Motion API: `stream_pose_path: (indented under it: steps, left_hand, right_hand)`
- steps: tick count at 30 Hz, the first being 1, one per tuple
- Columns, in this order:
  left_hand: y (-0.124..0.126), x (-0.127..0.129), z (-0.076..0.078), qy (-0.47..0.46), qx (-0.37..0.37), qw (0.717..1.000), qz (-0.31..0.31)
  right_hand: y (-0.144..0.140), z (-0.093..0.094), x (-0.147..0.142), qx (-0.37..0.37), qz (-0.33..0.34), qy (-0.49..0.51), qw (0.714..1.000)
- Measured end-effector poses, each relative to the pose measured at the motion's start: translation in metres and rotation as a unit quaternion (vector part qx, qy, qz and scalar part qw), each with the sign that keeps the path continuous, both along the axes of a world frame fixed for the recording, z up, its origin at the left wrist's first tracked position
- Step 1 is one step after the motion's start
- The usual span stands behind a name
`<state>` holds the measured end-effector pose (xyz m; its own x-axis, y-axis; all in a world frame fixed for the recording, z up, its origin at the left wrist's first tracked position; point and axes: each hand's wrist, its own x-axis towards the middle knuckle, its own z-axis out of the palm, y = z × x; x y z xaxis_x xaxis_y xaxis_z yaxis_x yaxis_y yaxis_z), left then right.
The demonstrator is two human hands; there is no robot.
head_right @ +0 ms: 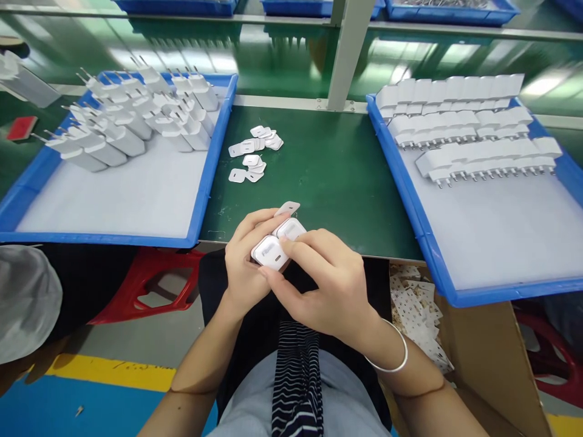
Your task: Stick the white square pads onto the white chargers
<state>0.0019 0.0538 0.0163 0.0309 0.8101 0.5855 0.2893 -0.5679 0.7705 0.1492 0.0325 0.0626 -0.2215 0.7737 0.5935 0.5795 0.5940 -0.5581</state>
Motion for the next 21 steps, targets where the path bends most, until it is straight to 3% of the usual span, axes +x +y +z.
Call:
stream_pose_path:
  steps: [8, 16, 21]
  left_hand:
    - [0.002, -0.003, -0.001, 0.002, -0.001, 1.000, 0.007]
    - [0.006, -0.001, 0.000, -0.091, -0.059, 0.993, -0.049]
    - [0.007, -0.002, 0.000, -0.114, -0.093, 0.985, -0.087]
  right_hand:
    - [0.003, 0.000, 0.001, -0.001, 0.015, -0.037, 0.999]
    - [0.008, 0.004, 0.005, -0.057, 0.066, 0.042, 0.995]
    - [0.014, 0.007, 0.013, -0.007, 0.054, -0.048, 0.997]
